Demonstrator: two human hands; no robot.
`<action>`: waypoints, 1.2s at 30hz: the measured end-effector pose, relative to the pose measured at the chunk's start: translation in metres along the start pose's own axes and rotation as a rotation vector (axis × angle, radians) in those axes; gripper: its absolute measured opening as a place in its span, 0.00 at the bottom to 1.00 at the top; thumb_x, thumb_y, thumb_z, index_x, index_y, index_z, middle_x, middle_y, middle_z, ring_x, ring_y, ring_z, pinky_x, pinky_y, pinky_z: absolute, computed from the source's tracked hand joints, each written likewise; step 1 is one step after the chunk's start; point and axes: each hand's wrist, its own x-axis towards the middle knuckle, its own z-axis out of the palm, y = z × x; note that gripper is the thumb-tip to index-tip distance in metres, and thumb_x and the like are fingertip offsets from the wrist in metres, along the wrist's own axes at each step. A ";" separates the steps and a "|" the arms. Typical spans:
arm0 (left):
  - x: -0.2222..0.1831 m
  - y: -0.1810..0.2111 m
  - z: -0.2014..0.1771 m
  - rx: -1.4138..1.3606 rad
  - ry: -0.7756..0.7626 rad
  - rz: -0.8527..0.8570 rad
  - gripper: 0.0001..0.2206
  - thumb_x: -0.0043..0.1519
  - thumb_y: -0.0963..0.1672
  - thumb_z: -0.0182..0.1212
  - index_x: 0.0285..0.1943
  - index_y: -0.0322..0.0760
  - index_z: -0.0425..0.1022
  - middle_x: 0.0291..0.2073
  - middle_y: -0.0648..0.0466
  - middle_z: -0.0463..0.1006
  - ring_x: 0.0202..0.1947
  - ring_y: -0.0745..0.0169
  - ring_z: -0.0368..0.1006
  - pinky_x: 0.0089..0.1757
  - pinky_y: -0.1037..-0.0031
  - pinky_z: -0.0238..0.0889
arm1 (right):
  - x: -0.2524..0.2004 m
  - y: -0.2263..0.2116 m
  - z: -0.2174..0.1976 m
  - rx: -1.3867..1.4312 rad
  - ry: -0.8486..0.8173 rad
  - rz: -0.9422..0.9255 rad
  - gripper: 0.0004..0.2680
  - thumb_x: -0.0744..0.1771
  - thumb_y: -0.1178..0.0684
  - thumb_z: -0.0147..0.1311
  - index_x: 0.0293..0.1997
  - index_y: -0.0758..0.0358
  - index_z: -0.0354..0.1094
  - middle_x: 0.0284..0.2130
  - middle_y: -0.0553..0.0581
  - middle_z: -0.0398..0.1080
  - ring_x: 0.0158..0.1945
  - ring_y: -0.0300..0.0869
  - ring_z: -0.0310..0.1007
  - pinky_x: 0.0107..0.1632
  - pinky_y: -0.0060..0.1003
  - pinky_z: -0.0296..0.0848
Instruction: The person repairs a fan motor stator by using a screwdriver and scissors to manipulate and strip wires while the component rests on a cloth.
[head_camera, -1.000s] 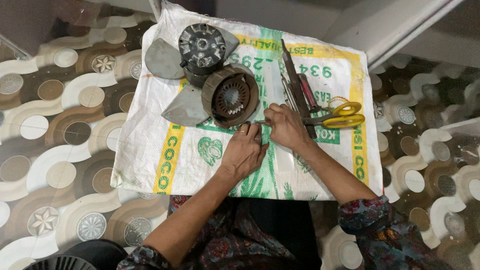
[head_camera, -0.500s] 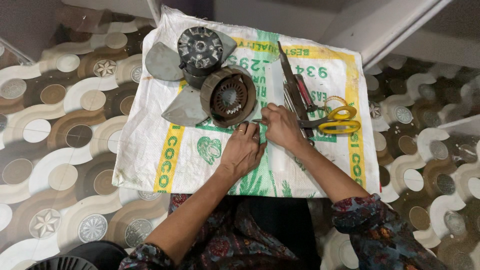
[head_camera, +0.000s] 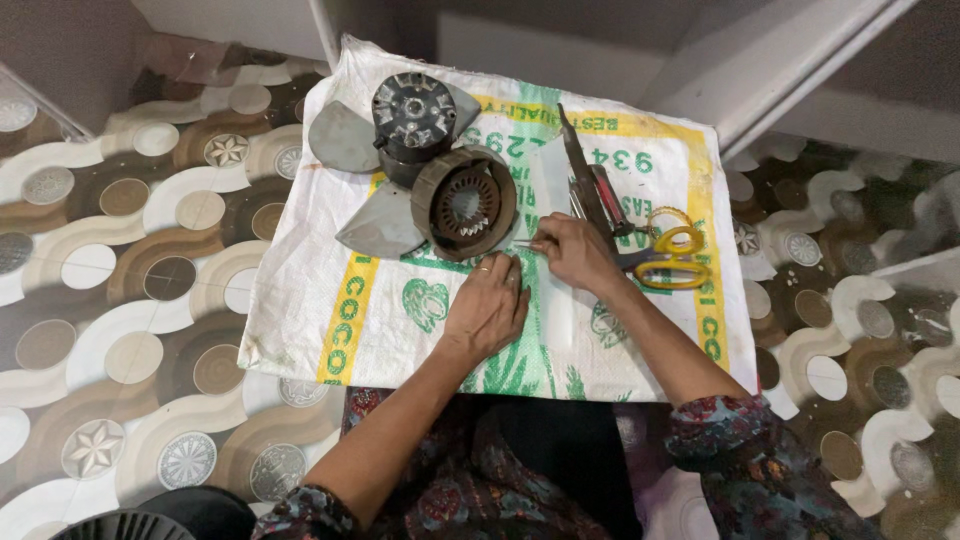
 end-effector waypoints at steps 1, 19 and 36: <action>-0.001 -0.001 0.002 0.023 -0.039 -0.022 0.22 0.66 0.46 0.53 0.61 0.17 0.67 0.44 0.39 0.70 0.47 0.45 0.69 0.51 0.63 0.65 | -0.002 0.000 0.003 -0.047 0.027 -0.057 0.01 0.64 0.62 0.56 0.36 0.67 0.71 0.31 0.58 0.69 0.35 0.53 0.72 0.40 0.48 0.70; 0.002 -0.009 -0.004 -0.311 0.112 -0.060 0.41 0.61 0.42 0.53 0.79 0.22 0.30 0.64 0.22 0.63 0.58 0.26 0.64 0.58 0.52 0.59 | -0.002 -0.001 0.006 -0.248 0.012 -0.237 0.07 0.61 0.68 0.52 0.37 0.68 0.72 0.31 0.59 0.69 0.38 0.54 0.71 0.40 0.47 0.71; 0.003 -0.006 0.002 -0.202 -0.011 -0.055 0.37 0.63 0.42 0.50 0.79 0.19 0.35 0.56 0.36 0.72 0.48 0.39 0.66 0.53 0.55 0.58 | -0.009 0.000 0.001 -0.196 0.052 -0.365 0.04 0.60 0.69 0.50 0.28 0.68 0.61 0.29 0.59 0.65 0.36 0.54 0.66 0.36 0.49 0.67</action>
